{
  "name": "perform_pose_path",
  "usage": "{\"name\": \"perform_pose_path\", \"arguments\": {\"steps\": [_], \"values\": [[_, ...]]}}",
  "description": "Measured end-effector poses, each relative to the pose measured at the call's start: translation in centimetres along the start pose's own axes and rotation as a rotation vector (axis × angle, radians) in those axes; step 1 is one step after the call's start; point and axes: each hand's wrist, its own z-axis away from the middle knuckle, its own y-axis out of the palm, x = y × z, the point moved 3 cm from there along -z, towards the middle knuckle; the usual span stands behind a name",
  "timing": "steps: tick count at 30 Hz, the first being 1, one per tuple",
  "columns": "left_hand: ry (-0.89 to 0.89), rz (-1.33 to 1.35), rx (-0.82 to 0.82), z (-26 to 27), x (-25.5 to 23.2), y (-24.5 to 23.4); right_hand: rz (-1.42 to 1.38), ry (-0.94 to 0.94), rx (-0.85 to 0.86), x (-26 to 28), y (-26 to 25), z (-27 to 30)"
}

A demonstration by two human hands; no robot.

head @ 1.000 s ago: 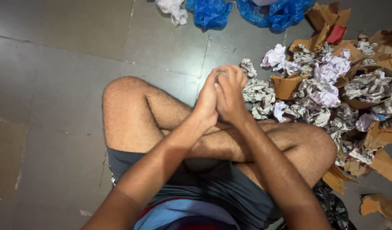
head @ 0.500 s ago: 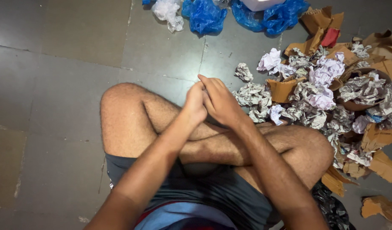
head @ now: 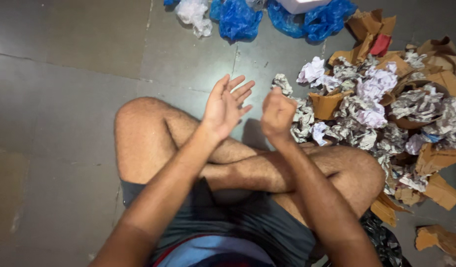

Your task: The person sits on the floor and sorts through piles of crumpled paper and cardboard. They pick up items, crumple them further, and place them into a black plastic bag. The person also handles blue and clear plastic bags and a pink container, moving them aside before continuing to fill the black bag with paper and cardboard.

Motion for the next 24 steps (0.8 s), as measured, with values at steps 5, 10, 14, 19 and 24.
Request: {"name": "perform_pose_path", "arguments": {"steps": [5, 10, 14, 19, 24], "values": [[0.097, -0.316, 0.112, -1.2, -4.5, -5.2, -0.265, 0.303, -0.121, -5.4, -1.1, 0.1], [0.162, -0.204, -0.442, -2.7, -5.7, -11.8, -0.311, 0.673, -0.089, -9.9, 2.1, -0.9], [0.147, -0.093, -0.390, -4.0, -4.3, -11.8, -0.094, 0.474, 0.214, -10.3, 4.7, -2.8], [0.139, -0.220, -0.325, -4.5, -3.8, -9.7, 0.158, 0.183, 0.186, -9.6, 7.8, -8.5], [0.210, -0.311, -0.357, -4.8, -4.1, -8.9, 0.309, 0.092, 0.220, -11.4, 9.7, -17.6]]}}
